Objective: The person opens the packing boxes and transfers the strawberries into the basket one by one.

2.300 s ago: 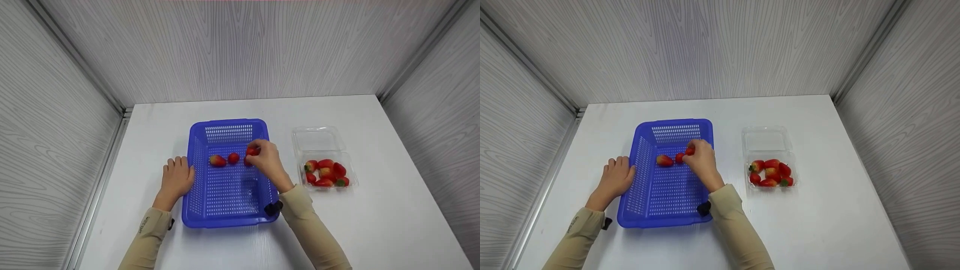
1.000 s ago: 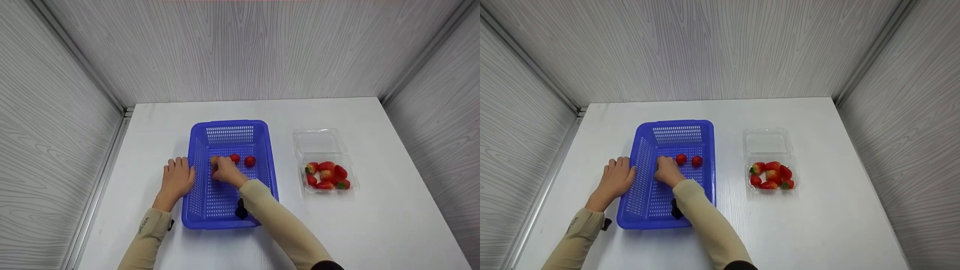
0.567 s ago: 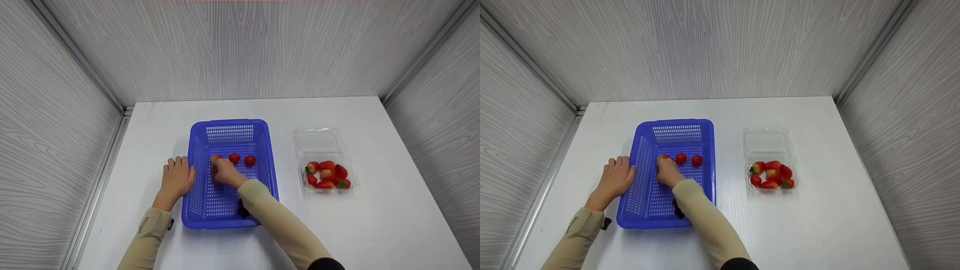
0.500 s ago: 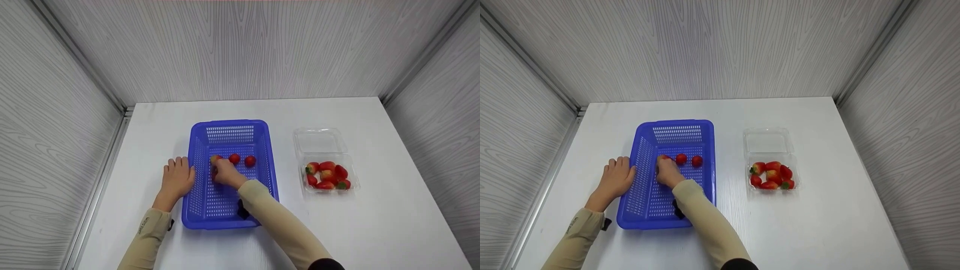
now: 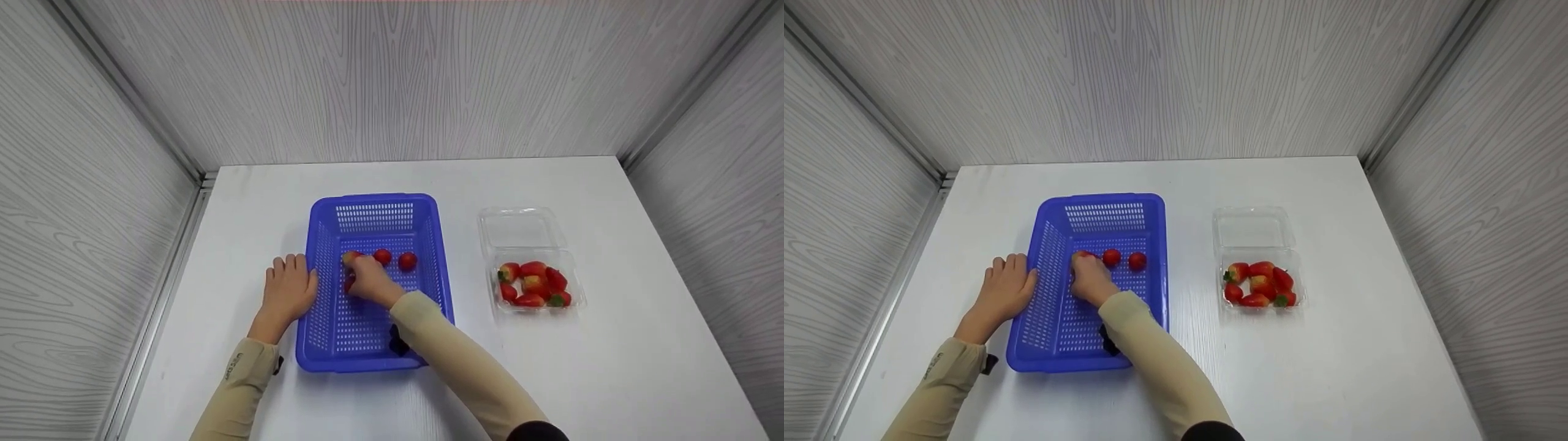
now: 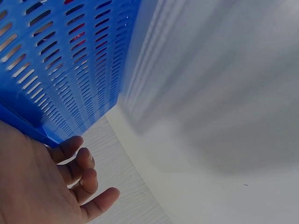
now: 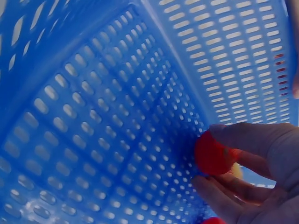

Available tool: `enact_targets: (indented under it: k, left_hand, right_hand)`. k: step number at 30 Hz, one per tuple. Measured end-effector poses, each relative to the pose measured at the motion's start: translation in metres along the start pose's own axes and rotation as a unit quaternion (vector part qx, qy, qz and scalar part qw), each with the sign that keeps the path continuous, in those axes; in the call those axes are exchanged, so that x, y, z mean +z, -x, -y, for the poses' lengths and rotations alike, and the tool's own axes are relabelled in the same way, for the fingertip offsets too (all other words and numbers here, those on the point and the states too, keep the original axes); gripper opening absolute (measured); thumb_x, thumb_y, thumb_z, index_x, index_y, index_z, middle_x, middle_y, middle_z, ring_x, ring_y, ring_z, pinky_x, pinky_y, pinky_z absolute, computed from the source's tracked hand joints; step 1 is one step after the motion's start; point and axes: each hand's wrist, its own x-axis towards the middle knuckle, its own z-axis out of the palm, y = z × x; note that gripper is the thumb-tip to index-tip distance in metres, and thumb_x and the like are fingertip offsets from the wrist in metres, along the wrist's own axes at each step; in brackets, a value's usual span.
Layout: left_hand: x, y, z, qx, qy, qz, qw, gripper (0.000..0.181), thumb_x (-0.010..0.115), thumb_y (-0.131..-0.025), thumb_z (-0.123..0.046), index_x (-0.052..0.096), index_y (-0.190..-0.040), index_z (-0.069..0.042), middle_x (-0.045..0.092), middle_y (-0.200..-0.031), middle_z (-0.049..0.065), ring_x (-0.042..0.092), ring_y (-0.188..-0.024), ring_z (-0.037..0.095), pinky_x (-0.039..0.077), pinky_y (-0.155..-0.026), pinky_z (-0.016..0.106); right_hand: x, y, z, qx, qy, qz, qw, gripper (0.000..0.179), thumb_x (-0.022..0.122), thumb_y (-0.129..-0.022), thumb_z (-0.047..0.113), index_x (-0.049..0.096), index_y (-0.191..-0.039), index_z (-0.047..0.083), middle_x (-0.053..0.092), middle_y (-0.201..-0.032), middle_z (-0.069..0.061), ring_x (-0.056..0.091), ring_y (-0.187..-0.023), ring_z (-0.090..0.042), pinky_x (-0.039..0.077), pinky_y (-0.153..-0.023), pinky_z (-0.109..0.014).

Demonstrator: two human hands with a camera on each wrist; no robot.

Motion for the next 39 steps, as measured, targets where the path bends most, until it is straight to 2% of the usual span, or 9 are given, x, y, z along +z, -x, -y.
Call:
enact_targets:
  k: [4,7,13,16,21,24,27,34,39]
  left_hand:
    - [0.000,0.000,0.000,0.002,-0.004,-0.008,1.0000,0.039,0.041,-0.101,-0.025,0.048,-0.117,0.010,0.050,-0.105,0.026,0.043,-0.097,0.043,0.035,-0.082,0.056]
    - [0.000,0.001,0.000,0.008,-0.011,-0.018,0.9997,0.038,0.042,-0.101,-0.025,0.049,-0.115,0.010,0.051,-0.103,0.026,0.044,-0.096,0.043,0.036,-0.080,0.055]
    - [-0.002,-0.001,0.002,0.006,-0.012,-0.013,0.9998,0.038,0.041,-0.101,-0.025,0.049,-0.113,0.009,0.050,-0.101,0.025,0.043,-0.095,0.042,0.035,-0.080,0.055]
    - [-0.003,-0.003,0.002,0.001,-0.008,-0.006,0.9999,0.038,0.040,-0.101,-0.026,0.048,-0.115,0.009,0.049,-0.103,0.024,0.042,-0.097,0.042,0.035,-0.081,0.055]
    - [0.000,-0.002,0.002,-0.002,-0.001,0.006,1.0000,0.038,0.039,-0.102,-0.026,0.047,-0.116,0.008,0.048,-0.104,0.024,0.042,-0.097,0.041,0.034,-0.082,0.055]
    - [0.000,-0.001,0.002,-0.003,0.000,0.004,1.0000,0.037,0.040,-0.102,-0.026,0.047,-0.115,0.008,0.048,-0.103,0.023,0.041,-0.097,0.041,0.034,-0.082,0.055]
    - [0.001,-0.002,0.001,-0.001,-0.002,-0.001,1.0000,0.036,0.041,-0.101,-0.025,0.047,-0.114,0.008,0.048,-0.102,0.023,0.042,-0.096,0.041,0.034,-0.081,0.055]
    - [0.001,-0.001,0.000,0.001,-0.004,0.001,1.0000,0.039,0.040,-0.101,-0.026,0.047,-0.116,0.009,0.049,-0.104,0.024,0.042,-0.097,0.042,0.035,-0.081,0.054]
    - [0.003,0.000,0.001,-0.001,-0.003,-0.009,1.0000,0.036,0.042,-0.101,-0.025,0.049,-0.113,0.008,0.049,-0.101,0.023,0.043,-0.095,0.041,0.035,-0.080,0.053]
  right_hand:
    - [-0.009,0.002,0.008,0.020,0.020,-0.011,0.9995,0.033,0.084,-0.072,0.009,0.067,-0.100,-0.001,0.069,-0.096,-0.012,0.060,-0.082,-0.022,0.053,-0.074,-0.036]
    - [-0.017,0.006,0.016,0.039,0.030,-0.020,0.9986,0.033,0.085,-0.071,0.014,0.068,-0.097,0.002,0.067,-0.090,-0.007,0.058,-0.081,-0.020,0.051,-0.075,-0.036]
    - [-0.037,0.014,0.029,0.065,-0.011,-0.047,0.9967,0.017,0.076,-0.080,0.014,0.061,-0.085,0.010,0.055,-0.079,-0.001,0.053,-0.073,-0.017,0.044,-0.065,-0.030]
    - [-0.047,0.018,0.034,0.071,-0.020,-0.058,0.9956,0.013,0.072,-0.085,0.016,0.065,-0.089,0.006,0.058,-0.080,-0.004,0.054,-0.071,-0.017,0.044,-0.063,-0.029]
    - [-0.064,0.032,0.034,0.062,-0.039,-0.071,0.9948,0.029,0.071,-0.091,0.028,0.070,-0.106,0.004,0.067,-0.091,-0.008,0.059,-0.073,-0.018,0.050,-0.065,-0.028]
    - [-0.075,0.042,0.028,0.051,-0.059,-0.095,0.9924,0.030,0.071,-0.091,0.028,0.070,-0.109,0.004,0.069,-0.094,-0.009,0.061,-0.075,-0.018,0.053,-0.067,-0.029]
    - [-0.090,0.051,0.017,0.043,-0.073,-0.136,0.9871,0.025,0.071,-0.090,0.022,0.071,-0.107,0.003,0.070,-0.097,-0.010,0.063,-0.078,-0.019,0.054,-0.072,-0.032]
    - [-0.124,0.082,-0.020,0.031,-0.062,-0.259,0.9634,0.019,0.071,-0.086,0.014,0.072,-0.099,0.001,0.070,-0.089,-0.013,0.065,-0.075,-0.023,0.053,-0.070,-0.041]
    - [-0.140,0.105,-0.050,0.043,-0.035,-0.315,0.9474,0.017,0.069,-0.087,0.013,0.072,-0.095,-0.001,0.070,-0.087,-0.016,0.067,-0.073,-0.029,0.054,-0.069,-0.043]
